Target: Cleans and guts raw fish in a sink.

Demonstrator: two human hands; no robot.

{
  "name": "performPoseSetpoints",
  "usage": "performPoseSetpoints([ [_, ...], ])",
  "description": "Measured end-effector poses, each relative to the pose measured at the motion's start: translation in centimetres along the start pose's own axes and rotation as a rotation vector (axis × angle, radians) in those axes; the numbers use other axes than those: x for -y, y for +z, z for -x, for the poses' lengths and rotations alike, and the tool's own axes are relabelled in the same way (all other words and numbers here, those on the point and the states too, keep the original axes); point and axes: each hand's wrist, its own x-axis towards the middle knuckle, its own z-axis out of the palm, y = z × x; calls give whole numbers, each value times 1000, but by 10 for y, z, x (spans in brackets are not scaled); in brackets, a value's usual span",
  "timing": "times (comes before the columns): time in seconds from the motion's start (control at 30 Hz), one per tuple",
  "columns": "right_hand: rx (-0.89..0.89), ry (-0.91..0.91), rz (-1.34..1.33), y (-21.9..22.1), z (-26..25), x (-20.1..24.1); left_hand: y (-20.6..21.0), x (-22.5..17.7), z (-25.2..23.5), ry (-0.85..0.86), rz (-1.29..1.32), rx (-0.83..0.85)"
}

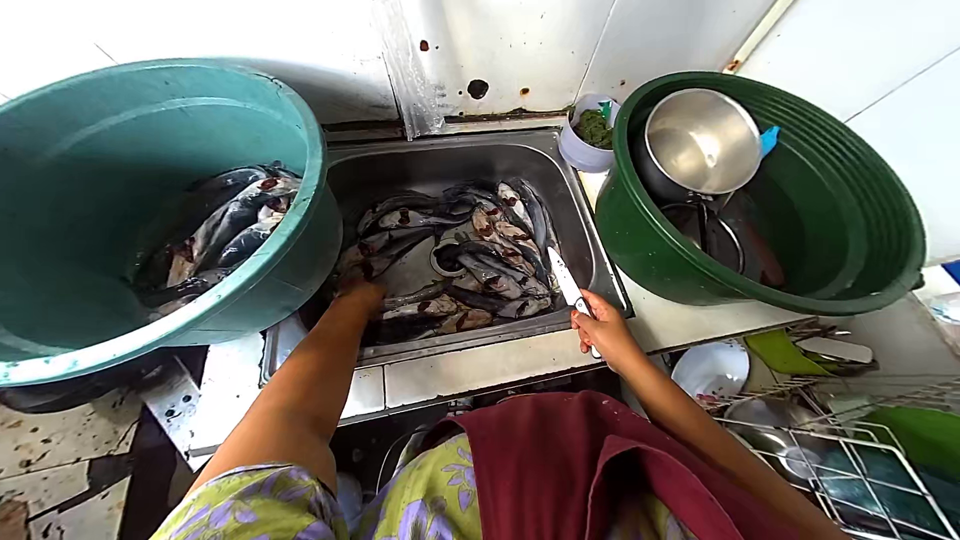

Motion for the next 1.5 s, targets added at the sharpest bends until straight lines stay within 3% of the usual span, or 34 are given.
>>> performPoseSetpoints([
  [0.27,-51,-3,-4,3,1,-2,7,11,-10,-3,-55,23],
  [0.43,-67,9,-3,4,1,-1,-11,-1,7,153,75,82],
  [0.53,-72,4,-13,5,2,0,-18,-9,13,255,299,74],
  [0.7,-88,49,42,12,6,7,-42,-45,55,402,986,138],
  [0.8,-11,52,276,24,13,21,-42,-79,65,518,1336,203],
  [0.9,75,-94,545,44,26,42,-41,-121,69,639,1567,245],
  [1.03,13,-383,877,61,43,67,-43,-162,73,764,1678,211],
  [1.27,42,-106,1268,90,60,88,-37,-182,64,805,1732,55],
  [1.4,-1,-125,1261,110,27,100,-32,-186,59,852,1652,-82],
  [1.5,-26,-224,1108,113,-2,104,-36,-183,57,836,1718,-77],
])
